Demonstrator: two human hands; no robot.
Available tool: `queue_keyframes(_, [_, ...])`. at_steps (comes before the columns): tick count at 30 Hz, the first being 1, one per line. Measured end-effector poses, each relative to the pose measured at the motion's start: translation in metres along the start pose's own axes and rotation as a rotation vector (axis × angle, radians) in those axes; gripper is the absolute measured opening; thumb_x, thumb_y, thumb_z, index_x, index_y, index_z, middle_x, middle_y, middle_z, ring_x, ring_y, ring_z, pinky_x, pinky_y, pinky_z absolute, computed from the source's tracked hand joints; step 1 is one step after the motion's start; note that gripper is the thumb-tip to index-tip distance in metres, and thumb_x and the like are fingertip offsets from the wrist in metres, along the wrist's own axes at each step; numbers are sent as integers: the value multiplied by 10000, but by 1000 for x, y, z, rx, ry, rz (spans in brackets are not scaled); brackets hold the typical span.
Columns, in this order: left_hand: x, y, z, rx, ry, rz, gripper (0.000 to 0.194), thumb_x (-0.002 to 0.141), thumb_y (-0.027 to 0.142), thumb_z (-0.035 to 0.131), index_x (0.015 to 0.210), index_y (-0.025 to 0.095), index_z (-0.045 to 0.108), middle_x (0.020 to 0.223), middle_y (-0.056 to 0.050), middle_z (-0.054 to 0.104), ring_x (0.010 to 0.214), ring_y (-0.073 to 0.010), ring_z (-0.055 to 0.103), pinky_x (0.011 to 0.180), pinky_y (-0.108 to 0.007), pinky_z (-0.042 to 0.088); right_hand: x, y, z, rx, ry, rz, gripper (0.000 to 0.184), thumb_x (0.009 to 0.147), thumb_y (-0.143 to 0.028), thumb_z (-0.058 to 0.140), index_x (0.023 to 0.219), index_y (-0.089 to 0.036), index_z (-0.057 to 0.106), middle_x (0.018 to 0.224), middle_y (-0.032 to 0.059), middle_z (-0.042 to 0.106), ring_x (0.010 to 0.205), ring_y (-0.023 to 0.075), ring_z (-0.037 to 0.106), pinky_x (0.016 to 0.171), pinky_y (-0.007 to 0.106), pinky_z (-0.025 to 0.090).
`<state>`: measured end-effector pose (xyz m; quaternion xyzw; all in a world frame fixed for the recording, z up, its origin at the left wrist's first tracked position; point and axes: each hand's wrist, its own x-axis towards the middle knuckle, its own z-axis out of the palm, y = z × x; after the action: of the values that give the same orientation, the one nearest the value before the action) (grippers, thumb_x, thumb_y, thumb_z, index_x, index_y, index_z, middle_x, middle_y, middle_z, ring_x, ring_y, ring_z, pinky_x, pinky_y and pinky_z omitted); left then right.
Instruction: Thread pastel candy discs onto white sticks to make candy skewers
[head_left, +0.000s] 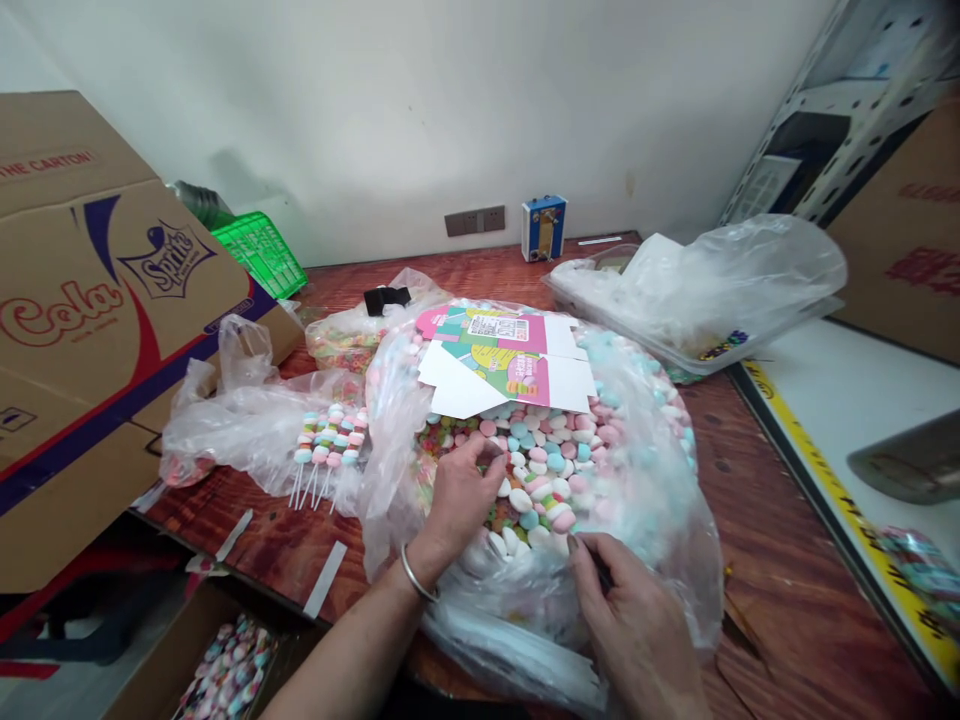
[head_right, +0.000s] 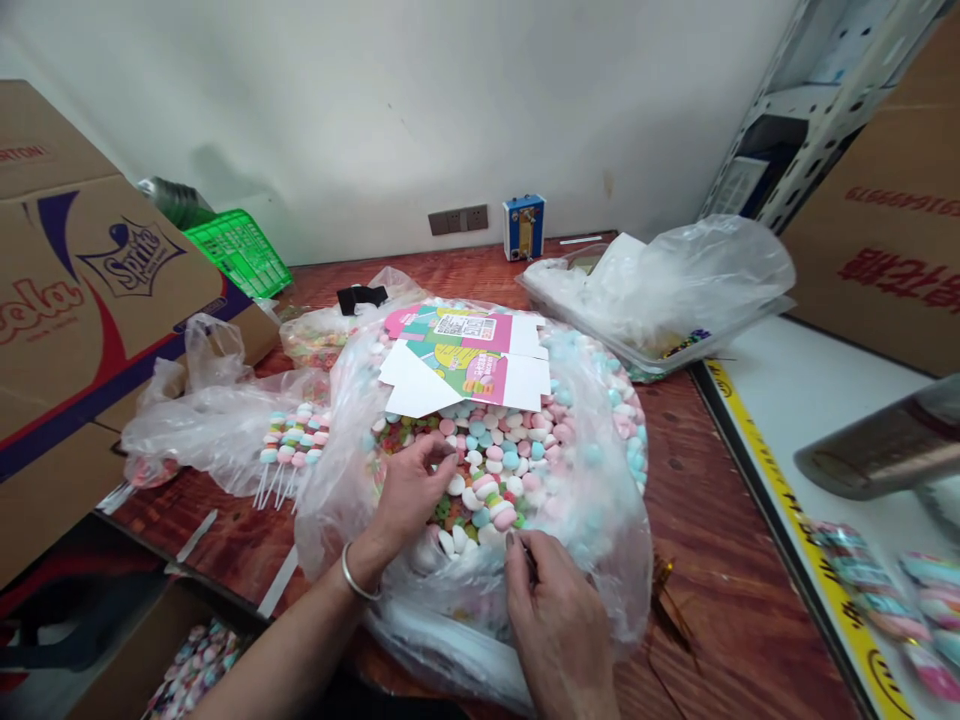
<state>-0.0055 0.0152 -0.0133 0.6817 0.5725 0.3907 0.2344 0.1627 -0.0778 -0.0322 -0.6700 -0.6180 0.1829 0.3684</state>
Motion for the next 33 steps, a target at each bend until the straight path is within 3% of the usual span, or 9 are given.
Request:
queue_keyframes(3, [0, 4, 1, -232, -54, -104, 88, 823, 247, 597, 786, 177, 636, 756, -6, 673, 697, -130, 605, 674, -234, 460, -2, -2, 1, -31, -13, 5, 382, 925, -483, 396, 787, -238, 654, 706, 18, 703, 598, 165, 639, 522, 239, 407])
queue_keyframes(7, [-4, 6, 3, -370, -126, -196, 107, 799, 266, 627, 800, 163, 654, 739, -10, 670, 663, -125, 600, 625, -220, 464, -4, -1, 3, -79, -25, 5, 382, 931, -477, 387, 793, -238, 651, 725, 19, 705, 590, 168, 635, 525, 248, 401])
queue_keyframes(12, [-11, 10, 7, -446, -92, -155, 121, 777, 274, 671, 797, 155, 681, 816, -34, 682, 767, -144, 617, 724, -245, 483, -5, 3, 6, -80, 4, -17, 341, 931, -438, 419, 819, -221, 658, 738, 26, 692, 606, 164, 639, 537, 250, 409])
queue_keyframes(17, [-12, 16, 11, -984, -49, -444, 280, 739, 381, 731, 878, 165, 618, 755, 14, 604, 674, -96, 560, 654, -220, 467, -10, -2, 18, 73, 15, -138, 315, 951, -337, 407, 1066, -188, 659, 885, 58, 698, 795, 154, 666, 687, 224, 487])
queue_keyframes(20, [-18, 22, 14, -1198, -158, -518, 362, 765, 459, 699, 927, 150, 603, 780, -14, 592, 675, -104, 556, 609, -222, 455, -13, -9, 23, 134, 11, -141, 328, 959, -337, 389, 1052, -187, 666, 918, 70, 711, 829, 160, 675, 699, 223, 507])
queue_keyframes(24, [-32, 31, 19, -1248, -206, -522, 413, 821, 560, 590, 896, 155, 578, 809, -48, 601, 680, -132, 574, 565, -238, 438, -18, -9, 24, 159, -31, -111, 326, 956, -348, 385, 825, -204, 646, 738, 33, 679, 658, 145, 647, 595, 207, 487])
queue_keyframes(30, [-50, 38, 31, -1221, -201, -516, 396, 867, 532, 541, 785, 149, 593, 777, -60, 624, 724, -138, 599, 626, -231, 442, -28, 7, 30, 140, -113, -82, 318, 960, -368, 371, 830, -213, 616, 719, 17, 667, 620, 139, 637, 569, 199, 474])
queue_keyframes(33, [-55, 35, 36, -1167, -179, -490, 392, 898, 521, 489, 795, 159, 599, 773, -58, 638, 742, -144, 606, 673, -242, 460, -25, 2, 32, 145, -131, -58, 331, 963, -381, 358, 820, -214, 606, 717, 16, 657, 635, 145, 633, 578, 207, 465])
